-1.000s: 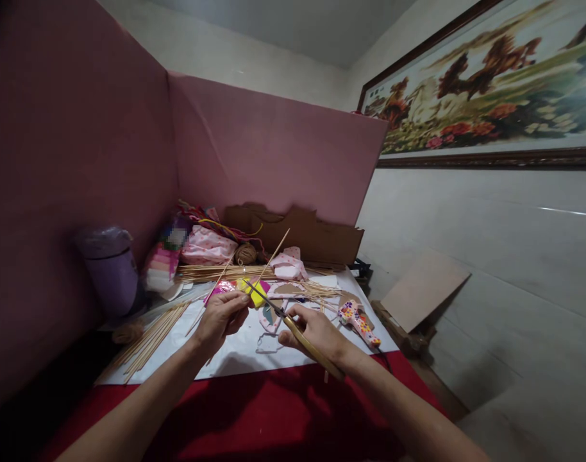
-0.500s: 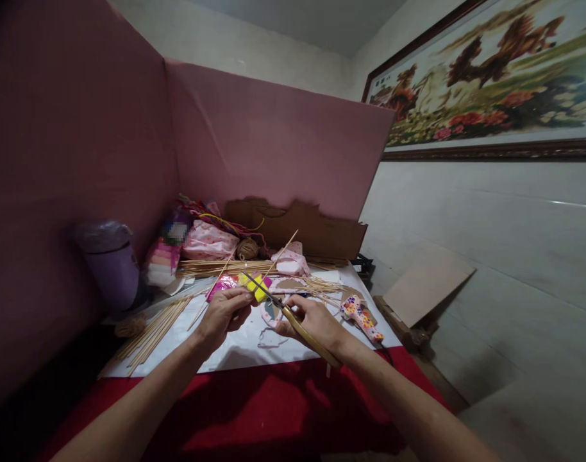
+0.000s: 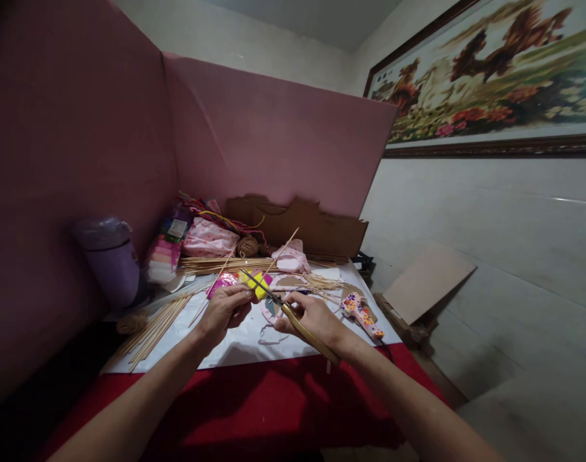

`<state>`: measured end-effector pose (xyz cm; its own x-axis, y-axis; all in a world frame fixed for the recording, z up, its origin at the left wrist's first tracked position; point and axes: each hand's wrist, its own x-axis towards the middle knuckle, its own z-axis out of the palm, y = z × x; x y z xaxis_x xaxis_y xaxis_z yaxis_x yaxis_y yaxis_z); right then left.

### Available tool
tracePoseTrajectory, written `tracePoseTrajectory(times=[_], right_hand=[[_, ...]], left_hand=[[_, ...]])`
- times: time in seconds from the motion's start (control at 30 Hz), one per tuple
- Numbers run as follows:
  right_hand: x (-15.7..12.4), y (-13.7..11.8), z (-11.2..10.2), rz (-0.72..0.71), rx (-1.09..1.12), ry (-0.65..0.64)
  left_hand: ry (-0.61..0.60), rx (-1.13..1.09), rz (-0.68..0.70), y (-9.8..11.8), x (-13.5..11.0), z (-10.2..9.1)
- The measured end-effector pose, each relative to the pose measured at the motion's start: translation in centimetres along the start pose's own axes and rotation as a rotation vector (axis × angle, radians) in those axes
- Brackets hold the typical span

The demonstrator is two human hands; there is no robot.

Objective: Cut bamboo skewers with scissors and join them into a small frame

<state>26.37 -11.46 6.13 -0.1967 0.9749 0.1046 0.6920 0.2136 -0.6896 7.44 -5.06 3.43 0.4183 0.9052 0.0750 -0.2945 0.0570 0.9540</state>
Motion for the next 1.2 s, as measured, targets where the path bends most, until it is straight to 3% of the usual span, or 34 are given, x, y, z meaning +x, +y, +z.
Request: tracePoseTrajectory(times=[0.33,0.6,0.93,1.2], right_hand=[[-0.1,-0.7,0.4,-0.091,-0.040,0.058],[0.0,-0.4,0.8,-0.048,-0.057,0.091],[-0.4,-1.2,1.1,0.017,0.105,0.058],[-0.7,-1.2,1.3,0.018,0.015,0.087]], left_hand=[[-0.012,0.044,0.060,0.0,0.1,-0.2],[0.011,0.122,0.121,-0.4,0.1,-0.4],[0.190,0.628,0.563,-1.0,-0.1,-0.7],[0.225,1.040,0.834,-1.7,-0.1,-1.0]])
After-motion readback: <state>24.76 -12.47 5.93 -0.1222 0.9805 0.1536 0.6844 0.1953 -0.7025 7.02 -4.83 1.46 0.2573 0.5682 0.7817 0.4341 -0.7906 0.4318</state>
